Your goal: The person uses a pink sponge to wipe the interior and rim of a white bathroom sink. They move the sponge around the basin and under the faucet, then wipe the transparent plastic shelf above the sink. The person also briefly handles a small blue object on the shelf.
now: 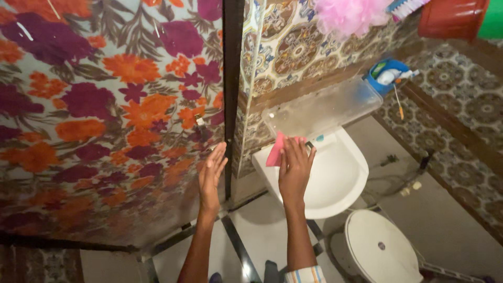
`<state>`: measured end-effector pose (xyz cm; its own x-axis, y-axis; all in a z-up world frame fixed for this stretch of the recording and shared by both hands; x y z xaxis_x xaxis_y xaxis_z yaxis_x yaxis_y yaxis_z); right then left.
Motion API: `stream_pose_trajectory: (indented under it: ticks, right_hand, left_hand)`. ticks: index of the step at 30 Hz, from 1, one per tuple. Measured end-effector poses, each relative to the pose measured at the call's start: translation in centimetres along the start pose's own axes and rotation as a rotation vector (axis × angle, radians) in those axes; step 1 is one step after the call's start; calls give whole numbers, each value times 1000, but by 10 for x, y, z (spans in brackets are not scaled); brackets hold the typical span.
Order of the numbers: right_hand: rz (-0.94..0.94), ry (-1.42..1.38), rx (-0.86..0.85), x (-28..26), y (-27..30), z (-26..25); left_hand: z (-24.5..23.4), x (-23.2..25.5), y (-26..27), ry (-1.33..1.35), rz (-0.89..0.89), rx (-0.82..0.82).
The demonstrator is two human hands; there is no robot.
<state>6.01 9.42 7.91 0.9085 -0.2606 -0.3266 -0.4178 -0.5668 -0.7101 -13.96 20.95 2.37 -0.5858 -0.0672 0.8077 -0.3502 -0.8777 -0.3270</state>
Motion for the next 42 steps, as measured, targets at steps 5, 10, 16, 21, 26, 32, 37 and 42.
stream_pose_trajectory:
  ticks: [5,10,16,21,26,32,37,42]
  right_hand:
    - [90,-3,59,-13,-8,-12]
    - [90,-54,113,-26,-13,-22]
    - [86,-13,127,-28,-18,-21]
    - [150,-3,79,-20,-19,-11]
    - [77,68,105,-22,-24,-4]
    - [91,77,69,-16,-22,3]
    - [89,77,65,-19,-27,7]
    - [108,88,85,-22,-28,15]
  left_hand:
    - [-9,9,2,23,-51,-27]
    - [-11,17,4,23,-48,-53]
    - [-8,13,-4,17,-44,-51]
    - [4,3,-13,50,-36,-67]
    - [8,-7,-17,-3,-45,-21]
    - [8,-16,-16,12,-51,-13]
    - [12,-16,-24,25,-53,-23]
    - [7,-17,-36,5,-71,-68]
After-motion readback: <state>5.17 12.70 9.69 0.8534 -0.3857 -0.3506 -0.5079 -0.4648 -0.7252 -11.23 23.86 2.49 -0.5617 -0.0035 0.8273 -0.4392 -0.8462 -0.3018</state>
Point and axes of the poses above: each hand's wrist, its own y-axis away from the middle knuckle, its own z-axis out of the palm, x = y × z, the point moved 9 cm from there along -y, towards the middle knuckle, and after that the axes turned 6 degrees about y, right-handed, at the moved point
